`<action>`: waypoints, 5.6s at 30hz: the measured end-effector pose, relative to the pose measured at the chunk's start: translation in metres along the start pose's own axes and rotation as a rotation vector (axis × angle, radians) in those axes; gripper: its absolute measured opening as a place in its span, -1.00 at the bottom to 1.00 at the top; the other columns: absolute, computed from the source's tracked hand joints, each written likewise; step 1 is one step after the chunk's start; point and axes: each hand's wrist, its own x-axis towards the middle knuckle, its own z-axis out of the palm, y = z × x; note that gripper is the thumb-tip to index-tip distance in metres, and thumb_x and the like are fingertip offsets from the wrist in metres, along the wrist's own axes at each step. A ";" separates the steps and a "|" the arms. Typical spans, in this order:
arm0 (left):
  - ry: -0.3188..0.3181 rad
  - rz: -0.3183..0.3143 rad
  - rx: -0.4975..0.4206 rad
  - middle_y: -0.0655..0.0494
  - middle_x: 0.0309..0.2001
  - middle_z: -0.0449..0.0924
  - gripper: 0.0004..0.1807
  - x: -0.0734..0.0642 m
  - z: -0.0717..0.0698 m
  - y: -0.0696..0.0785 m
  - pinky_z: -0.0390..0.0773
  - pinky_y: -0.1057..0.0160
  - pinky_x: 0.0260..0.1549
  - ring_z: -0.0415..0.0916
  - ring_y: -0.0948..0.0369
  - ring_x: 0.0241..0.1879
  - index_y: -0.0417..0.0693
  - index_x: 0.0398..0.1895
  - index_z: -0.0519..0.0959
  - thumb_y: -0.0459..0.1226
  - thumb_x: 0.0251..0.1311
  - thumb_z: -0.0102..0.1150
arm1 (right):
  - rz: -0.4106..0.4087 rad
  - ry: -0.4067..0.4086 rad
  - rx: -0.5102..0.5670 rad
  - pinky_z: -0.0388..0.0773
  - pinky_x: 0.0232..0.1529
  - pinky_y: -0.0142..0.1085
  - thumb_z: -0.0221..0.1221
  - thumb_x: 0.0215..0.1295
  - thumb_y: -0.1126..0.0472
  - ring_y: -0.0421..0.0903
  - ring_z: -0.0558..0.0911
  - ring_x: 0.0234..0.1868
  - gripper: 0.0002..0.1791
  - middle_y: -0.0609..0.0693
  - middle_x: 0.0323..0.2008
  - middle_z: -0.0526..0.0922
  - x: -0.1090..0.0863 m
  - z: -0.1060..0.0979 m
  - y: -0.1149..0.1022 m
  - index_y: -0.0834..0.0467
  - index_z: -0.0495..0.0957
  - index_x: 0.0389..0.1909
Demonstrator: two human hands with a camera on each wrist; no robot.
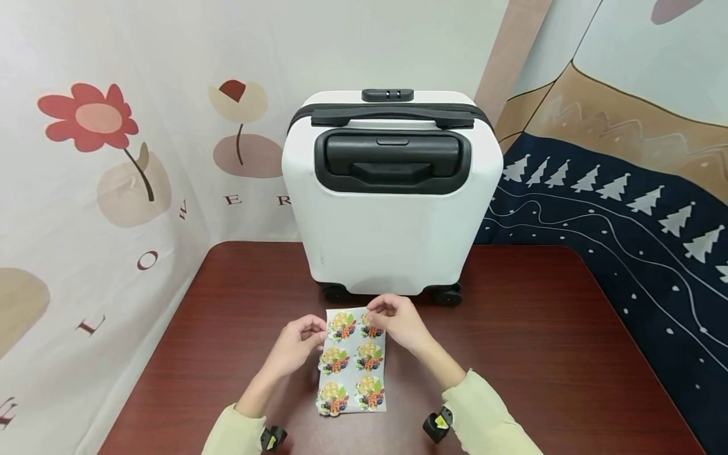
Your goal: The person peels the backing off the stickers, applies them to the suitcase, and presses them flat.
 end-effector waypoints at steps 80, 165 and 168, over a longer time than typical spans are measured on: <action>0.184 -0.162 0.167 -0.03 -0.55 0.55 -0.94 0.007 -0.036 -0.059 0.59 0.24 -0.53 0.54 0.17 -0.58 -0.40 -0.42 0.53 -0.57 0.05 0.06 | -0.002 -0.027 -0.009 0.51 -0.44 -0.35 0.08 0.12 0.55 -0.12 0.52 -0.53 -0.94 0.36 -0.48 0.50 -0.004 0.000 0.004 0.51 0.46 -0.37; 0.027 0.138 0.108 0.16 -0.56 0.52 -0.93 0.003 0.007 0.005 0.50 0.36 -0.54 0.46 0.32 -0.56 -0.17 -0.48 0.53 -0.45 0.11 0.13 | -0.028 -0.064 -0.082 0.51 -0.48 -0.32 0.15 0.07 0.49 -0.03 0.54 -0.51 -0.95 0.28 -0.48 0.54 0.001 0.011 0.016 0.35 0.50 -0.42; 0.035 0.192 0.108 0.18 -0.58 0.51 -0.92 0.004 0.007 0.004 0.50 0.36 -0.57 0.46 0.32 -0.58 -0.17 -0.49 0.53 -0.48 0.08 0.13 | -0.033 -0.059 -0.090 0.51 -0.48 -0.33 0.14 0.07 0.50 0.02 0.54 -0.51 -0.95 0.24 -0.49 0.54 0.002 0.011 0.015 0.34 0.49 -0.43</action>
